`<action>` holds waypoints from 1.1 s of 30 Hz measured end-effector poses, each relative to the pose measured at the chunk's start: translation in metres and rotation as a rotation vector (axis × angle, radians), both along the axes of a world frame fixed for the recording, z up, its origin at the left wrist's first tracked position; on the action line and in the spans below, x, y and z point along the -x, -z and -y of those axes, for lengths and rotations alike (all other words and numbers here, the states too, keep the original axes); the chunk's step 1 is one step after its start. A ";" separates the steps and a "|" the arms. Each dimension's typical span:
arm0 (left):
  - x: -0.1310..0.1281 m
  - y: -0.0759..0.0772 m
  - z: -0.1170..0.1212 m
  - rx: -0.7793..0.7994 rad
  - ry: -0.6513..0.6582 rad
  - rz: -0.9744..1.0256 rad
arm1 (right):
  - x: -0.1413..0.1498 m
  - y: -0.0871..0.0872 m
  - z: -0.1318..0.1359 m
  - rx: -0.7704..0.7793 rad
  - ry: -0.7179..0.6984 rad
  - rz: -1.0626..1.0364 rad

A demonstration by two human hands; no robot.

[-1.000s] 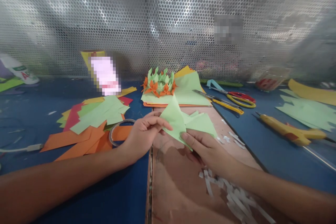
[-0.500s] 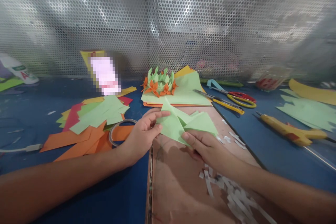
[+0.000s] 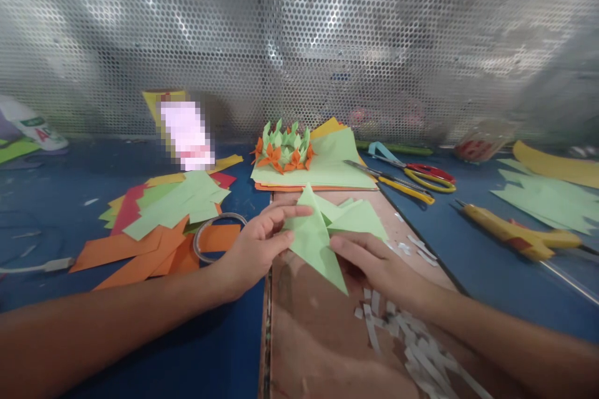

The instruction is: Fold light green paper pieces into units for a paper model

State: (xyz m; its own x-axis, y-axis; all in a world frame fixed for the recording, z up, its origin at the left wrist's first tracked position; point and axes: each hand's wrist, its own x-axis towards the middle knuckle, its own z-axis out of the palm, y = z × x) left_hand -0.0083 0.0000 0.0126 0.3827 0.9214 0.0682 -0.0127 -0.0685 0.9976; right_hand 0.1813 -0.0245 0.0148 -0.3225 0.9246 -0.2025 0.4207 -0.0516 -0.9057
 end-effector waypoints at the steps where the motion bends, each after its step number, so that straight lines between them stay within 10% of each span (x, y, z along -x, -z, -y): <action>1: 0.000 -0.001 0.001 -0.019 0.024 -0.025 | 0.000 0.001 -0.001 -0.026 0.020 -0.030; 33: -0.001 -0.004 0.011 -0.066 0.320 -0.015 | -0.002 0.011 -0.003 -0.147 0.089 -0.083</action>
State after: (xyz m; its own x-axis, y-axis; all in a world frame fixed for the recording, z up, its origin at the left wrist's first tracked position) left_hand -0.0073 -0.0113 0.0161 0.6533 0.7482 0.1157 -0.0296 -0.1274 0.9914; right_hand 0.1831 -0.0211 0.0040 -0.2482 0.9679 -0.0391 0.3435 0.0503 -0.9378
